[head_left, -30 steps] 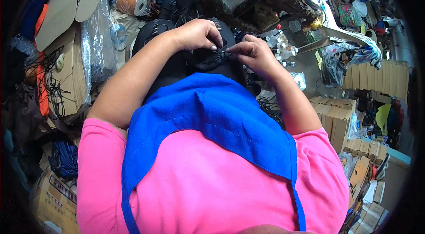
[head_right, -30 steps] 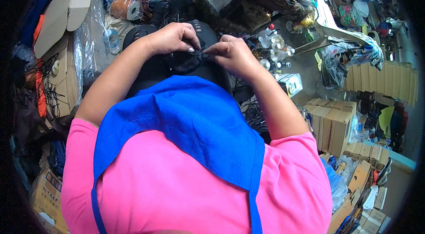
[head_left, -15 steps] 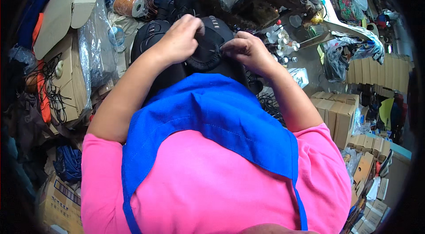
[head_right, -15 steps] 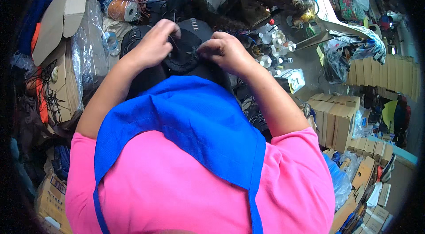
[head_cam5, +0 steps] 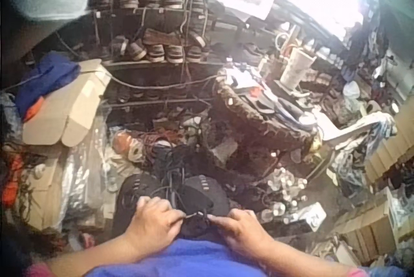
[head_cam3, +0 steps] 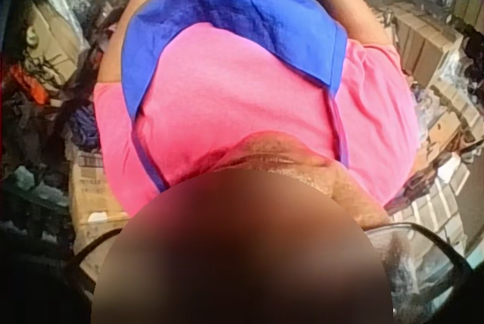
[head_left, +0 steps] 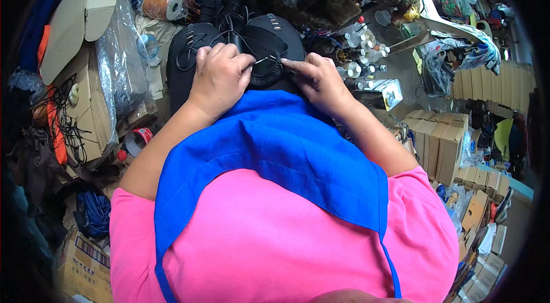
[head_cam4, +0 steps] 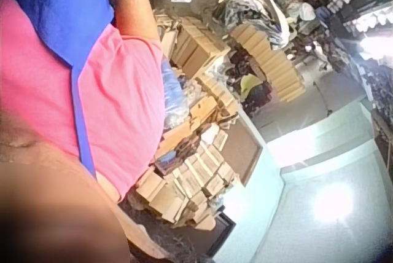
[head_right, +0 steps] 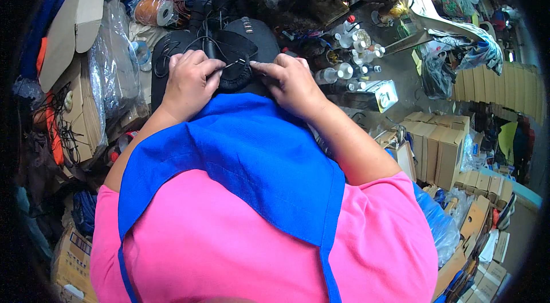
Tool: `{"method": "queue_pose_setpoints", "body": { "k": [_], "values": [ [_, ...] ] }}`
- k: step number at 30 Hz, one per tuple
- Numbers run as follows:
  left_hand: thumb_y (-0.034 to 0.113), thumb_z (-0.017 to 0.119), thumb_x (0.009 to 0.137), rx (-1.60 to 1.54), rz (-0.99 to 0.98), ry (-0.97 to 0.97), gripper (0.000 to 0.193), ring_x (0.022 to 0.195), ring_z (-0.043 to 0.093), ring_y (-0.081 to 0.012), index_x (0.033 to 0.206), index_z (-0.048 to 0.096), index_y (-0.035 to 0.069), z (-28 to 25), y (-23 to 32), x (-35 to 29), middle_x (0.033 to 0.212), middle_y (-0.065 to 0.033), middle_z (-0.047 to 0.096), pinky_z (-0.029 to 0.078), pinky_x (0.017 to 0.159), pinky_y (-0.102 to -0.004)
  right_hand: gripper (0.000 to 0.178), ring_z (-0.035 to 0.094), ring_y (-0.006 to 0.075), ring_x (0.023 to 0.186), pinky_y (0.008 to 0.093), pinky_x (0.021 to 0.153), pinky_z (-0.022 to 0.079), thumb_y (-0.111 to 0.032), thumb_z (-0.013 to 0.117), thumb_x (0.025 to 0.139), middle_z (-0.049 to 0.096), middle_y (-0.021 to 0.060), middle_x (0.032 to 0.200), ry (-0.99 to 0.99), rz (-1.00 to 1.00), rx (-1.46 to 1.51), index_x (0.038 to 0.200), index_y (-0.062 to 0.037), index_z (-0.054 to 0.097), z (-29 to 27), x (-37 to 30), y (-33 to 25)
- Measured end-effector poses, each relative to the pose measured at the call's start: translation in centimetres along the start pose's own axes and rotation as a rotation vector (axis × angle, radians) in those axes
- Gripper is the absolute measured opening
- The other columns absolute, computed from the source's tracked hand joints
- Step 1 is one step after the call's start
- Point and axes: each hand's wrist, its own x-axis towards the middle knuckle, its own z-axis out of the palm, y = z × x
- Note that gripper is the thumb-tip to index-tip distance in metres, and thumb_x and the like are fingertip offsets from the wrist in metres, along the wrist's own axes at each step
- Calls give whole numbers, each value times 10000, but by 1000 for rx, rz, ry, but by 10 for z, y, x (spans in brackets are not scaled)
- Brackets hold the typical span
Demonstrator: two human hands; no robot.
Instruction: The person is manually sewing or lacing components of a black shoe while it is held in their lap.
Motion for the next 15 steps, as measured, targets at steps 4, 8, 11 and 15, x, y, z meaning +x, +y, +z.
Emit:
{"method": "queue_pose_setpoints", "body": {
  "k": [4,8,11,15],
  "values": [
    [43,647,732,-321,-17,4,179,811,538,-230,884,695,123,11,-10,13,762,-43,543,405,715,-339,258,524,159,850,268,782,420,-51,594,837,517,54,846,-173,152,460,1074,-121,669,-2,10,28],
    [25,643,731,-341,-18,-44,220,806,513,-226,897,704,155,18,-17,13,771,-41,517,413,722,-339,255,513,148,903,265,844,408,-39,572,854,519,29,892,-333,170,490,1073,-126,671,-15,29,34],
    [18,640,730,-327,-30,-71,231,802,502,-227,898,706,162,19,-18,14,771,-39,503,413,730,-341,247,504,147,913,267,848,404,-40,566,853,512,25,898,-370,148,491,1058,-126,675,-18,37,41],
    [11,638,721,-324,-31,-85,237,790,495,-231,889,707,163,16,-18,15,759,-39,490,411,728,-343,242,498,147,907,266,843,404,-41,562,849,507,24,887,-410,135,509,1044,-124,679,-21,42,41]
  ]
}}
